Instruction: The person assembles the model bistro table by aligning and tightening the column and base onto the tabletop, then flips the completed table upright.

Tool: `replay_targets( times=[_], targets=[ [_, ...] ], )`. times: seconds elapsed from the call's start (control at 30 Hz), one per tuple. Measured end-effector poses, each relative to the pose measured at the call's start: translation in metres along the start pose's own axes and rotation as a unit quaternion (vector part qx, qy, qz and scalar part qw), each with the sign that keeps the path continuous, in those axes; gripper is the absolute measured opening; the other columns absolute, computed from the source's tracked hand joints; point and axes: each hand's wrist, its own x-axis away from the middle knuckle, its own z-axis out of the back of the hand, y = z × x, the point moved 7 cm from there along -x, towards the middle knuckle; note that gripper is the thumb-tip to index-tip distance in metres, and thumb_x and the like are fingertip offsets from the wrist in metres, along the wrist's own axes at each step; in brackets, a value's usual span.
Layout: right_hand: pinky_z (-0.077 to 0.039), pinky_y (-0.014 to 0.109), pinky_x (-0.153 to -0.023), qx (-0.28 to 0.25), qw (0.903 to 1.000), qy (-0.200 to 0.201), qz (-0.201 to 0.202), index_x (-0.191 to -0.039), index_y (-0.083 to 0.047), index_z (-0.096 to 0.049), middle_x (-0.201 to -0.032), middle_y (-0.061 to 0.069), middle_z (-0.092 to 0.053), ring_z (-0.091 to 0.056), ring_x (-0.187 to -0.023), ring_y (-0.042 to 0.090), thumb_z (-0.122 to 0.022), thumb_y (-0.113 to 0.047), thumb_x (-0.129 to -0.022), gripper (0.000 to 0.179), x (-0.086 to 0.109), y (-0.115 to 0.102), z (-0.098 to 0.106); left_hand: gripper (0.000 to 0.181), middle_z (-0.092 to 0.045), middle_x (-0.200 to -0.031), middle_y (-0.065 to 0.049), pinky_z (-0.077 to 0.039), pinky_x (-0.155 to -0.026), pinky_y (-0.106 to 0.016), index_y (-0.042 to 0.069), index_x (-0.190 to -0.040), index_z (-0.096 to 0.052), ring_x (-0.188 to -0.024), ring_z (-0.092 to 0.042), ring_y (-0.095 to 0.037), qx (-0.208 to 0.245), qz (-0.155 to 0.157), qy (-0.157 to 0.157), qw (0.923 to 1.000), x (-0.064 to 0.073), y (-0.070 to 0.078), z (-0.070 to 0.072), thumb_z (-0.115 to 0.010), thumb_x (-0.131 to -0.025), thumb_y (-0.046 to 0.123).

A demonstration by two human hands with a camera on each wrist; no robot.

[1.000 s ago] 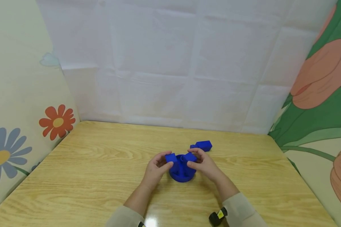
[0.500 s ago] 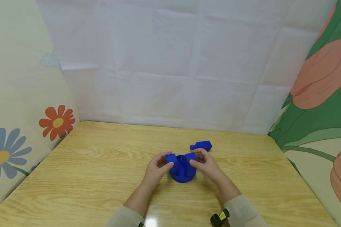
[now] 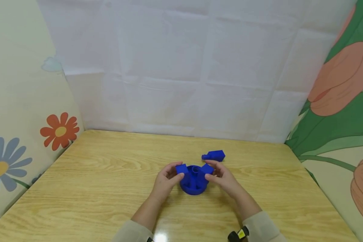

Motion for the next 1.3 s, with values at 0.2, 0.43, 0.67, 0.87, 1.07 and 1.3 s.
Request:
replay_targets(
  times=[0.2, 0.43, 0.67, 0.87, 1.07, 1.3],
  targets=[
    [-0.048, 0.026, -0.082, -0.003, 1.0000, -0.001, -0.002, -0.139, 0.000, -0.045, -0.133, 0.021, -0.048, -0.050, -0.099, 0.018, -0.065, -0.017, -0.094, 0.052, 0.003, 0.002, 0.001, 0.041, -0.063, -0.123, -0.027, -0.049, -0.089, -0.016, -0.008, -0.126, -0.058, -0.098, -0.062, 0.000, -0.003, -0.003, 0.000, 1.0000, 0.001, 0.000, 0.000, -0.065, -0.085, -0.005],
    [-0.046, 0.024, -0.096, -0.008, 0.9998, 0.016, 0.000, -0.133, 0.005, -0.047, -0.132, 0.021, -0.055, -0.054, -0.114, 0.018, -0.063, -0.013, -0.095, 0.046, 0.009, 0.000, 0.006, 0.041, -0.063, -0.123, -0.027, -0.049, -0.089, -0.016, -0.009, -0.126, -0.057, -0.099, -0.062, -0.001, -0.006, -0.003, -0.002, 1.0000, 0.000, 0.000, 0.000, -0.065, -0.086, -0.004],
    [-0.049, 0.020, -0.089, -0.025, 0.9994, -0.001, 0.025, -0.132, 0.012, -0.045, -0.121, 0.014, -0.060, -0.056, -0.104, 0.008, -0.061, -0.010, -0.095, 0.046, 0.014, -0.001, 0.009, 0.041, -0.063, -0.125, -0.026, -0.049, -0.089, -0.016, -0.007, -0.126, -0.059, -0.099, -0.062, 0.000, -0.006, 0.002, 0.001, 1.0000, 0.000, -0.001, 0.001, -0.065, -0.086, -0.005],
    [-0.052, 0.025, -0.084, -0.010, 0.9985, -0.043, 0.034, -0.135, 0.008, -0.047, -0.124, 0.017, -0.058, -0.056, -0.102, 0.013, -0.066, -0.015, -0.093, 0.052, 0.013, 0.000, 0.005, 0.041, -0.063, -0.124, -0.026, -0.049, -0.090, -0.016, -0.008, -0.126, -0.058, -0.099, -0.062, 0.000, -0.007, 0.003, 0.002, 1.0000, 0.000, 0.000, 0.001, -0.066, -0.086, -0.004],
    [-0.050, 0.023, -0.088, -0.004, 0.9954, -0.076, 0.059, -0.143, 0.007, -0.040, -0.138, 0.032, -0.047, -0.052, -0.111, 0.016, -0.067, -0.020, -0.093, 0.063, 0.012, -0.004, -0.002, 0.041, -0.063, -0.126, -0.025, -0.048, -0.090, -0.015, -0.007, -0.126, -0.058, -0.101, -0.062, 0.000, -0.007, 0.004, 0.002, 1.0000, 0.000, 0.000, 0.001, -0.066, -0.086, -0.003],
    [-0.046, 0.021, -0.097, -0.030, 0.9899, -0.125, 0.060, -0.148, 0.004, -0.033, -0.149, 0.029, -0.038, -0.040, -0.135, 0.041, -0.055, -0.021, -0.100, 0.058, 0.012, -0.007, -0.011, 0.041, -0.062, -0.126, -0.025, -0.048, -0.091, -0.015, -0.006, -0.126, -0.059, -0.101, -0.062, 0.000, -0.007, 0.003, 0.001, 1.0000, 0.000, 0.000, 0.001, -0.066, -0.086, -0.003]
  ],
)
